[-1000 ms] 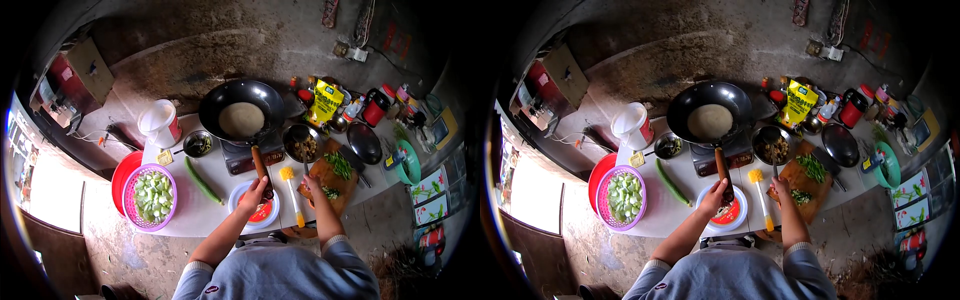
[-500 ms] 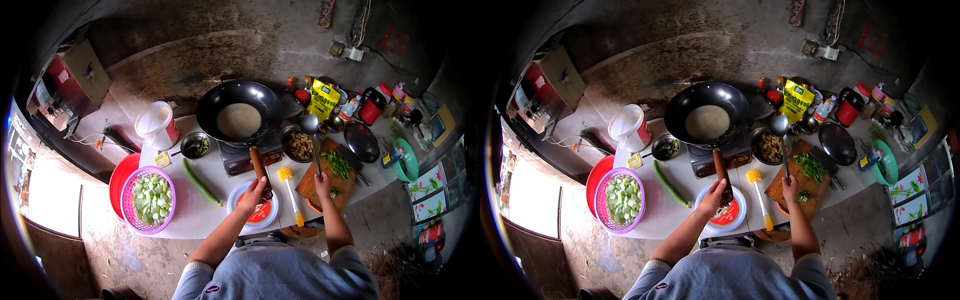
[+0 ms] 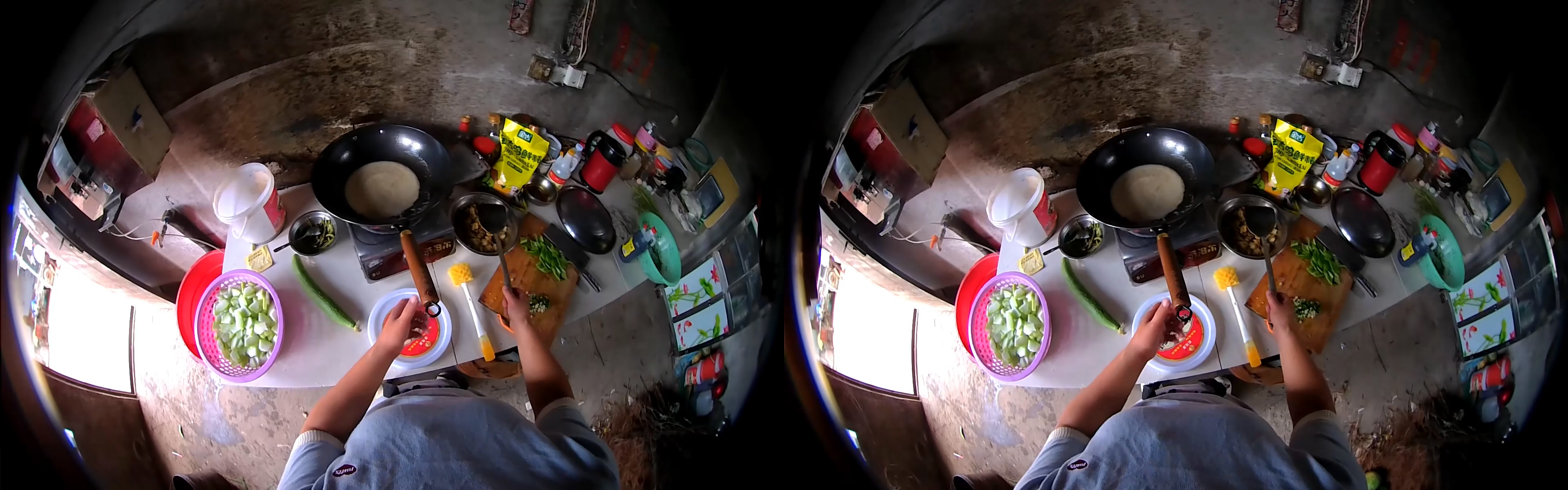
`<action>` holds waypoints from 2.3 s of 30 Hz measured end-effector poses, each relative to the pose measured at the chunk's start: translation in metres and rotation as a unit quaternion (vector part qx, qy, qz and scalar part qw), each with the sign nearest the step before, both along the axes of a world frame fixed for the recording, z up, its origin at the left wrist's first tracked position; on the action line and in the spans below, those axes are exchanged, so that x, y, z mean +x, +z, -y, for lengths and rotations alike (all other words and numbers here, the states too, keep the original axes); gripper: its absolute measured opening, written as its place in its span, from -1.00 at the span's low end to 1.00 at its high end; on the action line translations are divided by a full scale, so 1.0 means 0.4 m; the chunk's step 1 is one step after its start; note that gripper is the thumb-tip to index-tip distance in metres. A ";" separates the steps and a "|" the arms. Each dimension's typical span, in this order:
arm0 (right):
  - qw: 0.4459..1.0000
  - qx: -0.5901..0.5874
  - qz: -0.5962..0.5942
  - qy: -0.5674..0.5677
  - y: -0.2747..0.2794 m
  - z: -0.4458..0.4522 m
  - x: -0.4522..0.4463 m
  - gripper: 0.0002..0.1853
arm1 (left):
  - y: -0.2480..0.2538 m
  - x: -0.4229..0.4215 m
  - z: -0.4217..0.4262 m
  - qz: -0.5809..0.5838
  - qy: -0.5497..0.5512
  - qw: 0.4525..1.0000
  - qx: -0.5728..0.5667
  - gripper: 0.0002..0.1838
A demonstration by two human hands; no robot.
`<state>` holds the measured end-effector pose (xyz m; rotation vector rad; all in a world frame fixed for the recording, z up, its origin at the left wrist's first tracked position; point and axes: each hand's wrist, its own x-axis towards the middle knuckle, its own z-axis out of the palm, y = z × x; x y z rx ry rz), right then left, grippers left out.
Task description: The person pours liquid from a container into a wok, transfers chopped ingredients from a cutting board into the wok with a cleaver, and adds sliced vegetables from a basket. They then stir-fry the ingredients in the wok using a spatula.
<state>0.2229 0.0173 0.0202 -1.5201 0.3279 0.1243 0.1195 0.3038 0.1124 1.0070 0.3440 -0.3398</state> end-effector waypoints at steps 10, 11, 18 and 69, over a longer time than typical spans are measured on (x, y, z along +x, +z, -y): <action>0.998 -0.008 -0.051 -0.024 -0.042 -0.092 0.043 -0.66 | -0.213 -0.266 -0.177 -0.116 0.056 0.973 0.192 -0.63; 0.998 -0.013 -0.055 -0.017 -0.049 -0.096 0.048 -0.66 | -0.222 -0.291 -0.188 -0.116 0.055 0.973 0.192 -0.63; 0.990 -0.043 -0.132 0.012 -0.050 -0.126 0.057 -0.70 | -0.231 -0.343 -0.210 -0.148 0.085 0.964 0.207 -0.66; 0.704 -0.683 0.030 0.193 -0.143 0.856 0.361 -0.40 | -0.259 -0.269 0.627 -0.040 -0.080 0.873 0.480 -0.77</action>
